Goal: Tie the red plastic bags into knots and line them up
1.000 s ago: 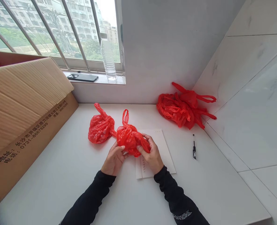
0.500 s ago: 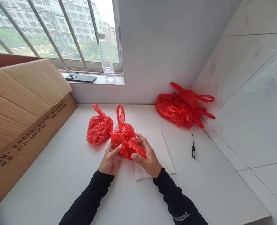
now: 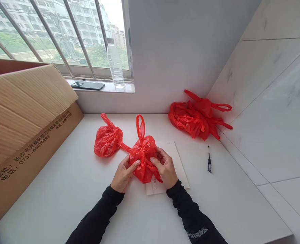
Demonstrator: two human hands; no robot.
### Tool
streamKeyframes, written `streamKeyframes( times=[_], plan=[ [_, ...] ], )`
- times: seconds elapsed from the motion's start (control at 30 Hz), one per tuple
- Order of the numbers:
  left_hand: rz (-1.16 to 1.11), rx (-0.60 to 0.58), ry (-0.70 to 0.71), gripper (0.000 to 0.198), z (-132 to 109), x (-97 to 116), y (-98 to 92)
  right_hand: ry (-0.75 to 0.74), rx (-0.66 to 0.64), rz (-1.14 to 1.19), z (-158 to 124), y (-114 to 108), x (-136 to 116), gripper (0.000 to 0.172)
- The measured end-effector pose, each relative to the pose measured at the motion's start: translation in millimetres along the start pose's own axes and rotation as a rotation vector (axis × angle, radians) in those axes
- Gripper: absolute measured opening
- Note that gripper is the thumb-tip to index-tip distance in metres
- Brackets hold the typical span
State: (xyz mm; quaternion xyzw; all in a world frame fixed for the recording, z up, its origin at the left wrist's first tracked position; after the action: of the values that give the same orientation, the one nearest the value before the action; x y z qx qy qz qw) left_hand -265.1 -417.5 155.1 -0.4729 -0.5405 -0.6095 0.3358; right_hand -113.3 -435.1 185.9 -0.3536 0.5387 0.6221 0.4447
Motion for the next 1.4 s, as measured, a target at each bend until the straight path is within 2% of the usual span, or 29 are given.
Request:
streamKeyframes(
  times=[0.07, 0.13, 0.2, 0.27, 0.33, 0.37, 0.43, 0.5, 0.57, 0.7, 0.77, 0.87, 1.0, 1.1, 1.2, 1.3, 1.4],
  plan=[
    [-0.005, 0.045, 0.005, 0.042, 0, 0, -3.2, -0.064, 0.068, -0.049, 0, -5, -2, 0.035],
    [0.060, 0.160, 0.083, 0.046, -1, 6, -9.9, -0.130, 0.124, -0.096, -1, -8, -6, 0.035],
    [0.167, 0.204, 0.173, 0.038, -4, 13, -11.3, -0.170, 0.149, -0.154, -2, -10, -9, 0.037],
    [0.186, 0.089, 0.158, 0.032, -6, 15, -3.5, -0.178, 0.118, -0.225, -4, -7, -11, 0.039],
    [0.098, -0.055, 0.058, 0.037, -7, 9, 6.6, -0.188, 0.023, -0.311, -7, 0, -13, 0.039],
    [0.042, -0.089, 0.010, 0.040, -8, 7, 9.7, -0.199, -0.037, -0.346, -9, 5, -14, 0.039],
    [-0.043, -0.074, -0.039, 0.043, -7, 3, 9.8, -0.222, -0.139, -0.370, -13, 13, -17, 0.036],
    [-0.082, -0.037, -0.050, 0.044, -4, 0, 5.0, -0.228, -0.171, -0.343, -16, 17, -18, 0.033],
    [-0.083, -0.008, -0.065, 0.045, 1, -1, -2.2, -0.225, -0.103, -0.317, -16, 13, -17, 0.028],
    [-0.115, 0.023, -0.141, 0.049, 8, -5, -13.7, -0.163, 0.111, -0.305, -8, -3, -9, 0.020],
    [-0.148, 0.013, -0.167, 0.050, 7, -4, -13.8, -0.103, 0.117, -0.296, -3, -7, -4, 0.026],
    [-0.205, -0.058, -0.194, 0.047, 1, -1, -4.2, -0.051, 0.013, -0.278, 0, -2, 0, 0.042],
    [-0.200, -0.131, -0.129, 0.044, -7, 6, 10.3, -0.194, -0.123, -0.441, -9, 12, -6, 0.057],
    [-0.167, -0.042, -0.086, 0.043, -6, 5, 7.4, -0.277, -0.170, -0.514, -15, 21, -9, 0.061],
    [-0.210, 0.042, -0.090, 0.040, -1, 1, -0.9, -0.270, -0.133, -0.464, -14, 20, -8, 0.059],
    [-0.270, 0.094, -0.082, 0.041, 3, -1, -7.8, -0.169, -0.035, -0.429, -8, 10, -2, 0.054],
    [-0.321, 0.121, -0.073, 0.040, 4, -1, -9.8, -0.026, 0.001, -0.373, -4, 3, 8, 0.051]
  ],
)
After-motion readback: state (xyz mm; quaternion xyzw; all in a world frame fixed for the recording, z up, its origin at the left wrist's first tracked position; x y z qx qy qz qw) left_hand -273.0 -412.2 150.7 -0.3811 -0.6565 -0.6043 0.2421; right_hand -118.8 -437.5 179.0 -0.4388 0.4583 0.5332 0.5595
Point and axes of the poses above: each hand's wrist, its own z-axis towards the middle knuckle, its own y-axis out of the palm, x = y × z, the point moved 5 cm from there along z, towards the middle knuckle, and after that the axes turned 11 degrees about z, right-handed, at the moved point
